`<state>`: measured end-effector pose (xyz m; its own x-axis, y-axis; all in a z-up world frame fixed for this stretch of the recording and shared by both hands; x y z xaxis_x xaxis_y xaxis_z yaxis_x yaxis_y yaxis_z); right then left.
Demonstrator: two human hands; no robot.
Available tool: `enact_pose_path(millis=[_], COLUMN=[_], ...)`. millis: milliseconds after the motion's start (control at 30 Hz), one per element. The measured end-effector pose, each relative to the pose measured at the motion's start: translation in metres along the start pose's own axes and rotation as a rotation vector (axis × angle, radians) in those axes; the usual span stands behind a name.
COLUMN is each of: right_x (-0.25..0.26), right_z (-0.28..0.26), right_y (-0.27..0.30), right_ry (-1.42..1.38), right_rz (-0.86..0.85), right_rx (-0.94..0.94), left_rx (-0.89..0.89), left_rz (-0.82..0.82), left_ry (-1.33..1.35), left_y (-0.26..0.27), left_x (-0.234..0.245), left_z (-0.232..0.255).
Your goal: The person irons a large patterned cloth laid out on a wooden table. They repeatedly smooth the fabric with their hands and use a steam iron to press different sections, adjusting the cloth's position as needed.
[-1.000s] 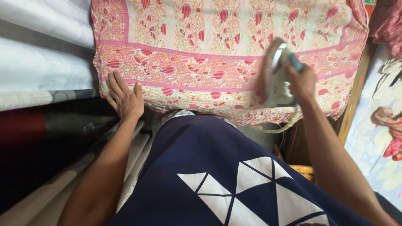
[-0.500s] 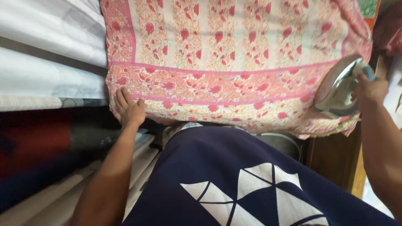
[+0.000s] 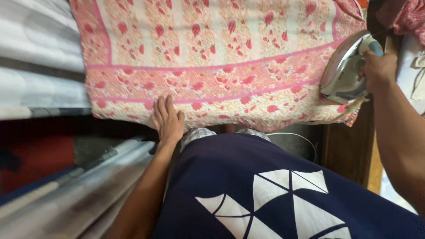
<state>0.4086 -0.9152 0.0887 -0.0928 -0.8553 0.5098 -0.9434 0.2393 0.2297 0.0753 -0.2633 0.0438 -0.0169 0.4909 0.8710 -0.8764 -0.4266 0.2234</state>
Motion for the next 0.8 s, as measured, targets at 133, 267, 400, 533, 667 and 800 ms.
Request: enact_pose_path(millis=[133,267,400,533,667,800], right_x=[-0.004,-0.023,-0.060,-0.105,-0.161,-0.231], right_z=[-0.013,-0.040,-0.060,-0.088,-0.120,-0.155], right_y=[0.013,0.048,0.098,0.139,0.169,0.188], right_ry=[-0.071,0.057,0.137,0.287,0.460,0.773], right_rz=[-0.100,-0.260,-0.402,-0.614,-0.856,-0.974], right_rx=[-0.017,-0.013,-0.041,0.026,0.163,0.402], left_rx=[0.042,0.212,0.205,0.224,0.223,0.242], left_rz=[0.064,-0.079,-0.092,-0.085,-0.054,-0.019], left_ry=[-0.003,0.005,0.028,0.047,0.119,0.162], left_y=[0.017,0.026,0.027,0.024,0.027,0.034], left_x=[-0.012,-0.008,-0.008,-0.016,-0.009,0.001], left_z=[0.003,-0.014,-0.024,-0.024,-0.018,-0.022])
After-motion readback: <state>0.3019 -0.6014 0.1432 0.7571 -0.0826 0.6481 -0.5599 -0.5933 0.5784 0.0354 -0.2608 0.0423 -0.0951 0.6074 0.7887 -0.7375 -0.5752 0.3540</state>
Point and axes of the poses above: each hand's wrist, its own y-axis away from the middle knuckle, its own x-axis out of the back of the hand, z = x × y, the point moved 6 cm from there along -y, towards the middle knuckle, and after that the axes turned 5 degrees about -z, right-handed, at the moved point
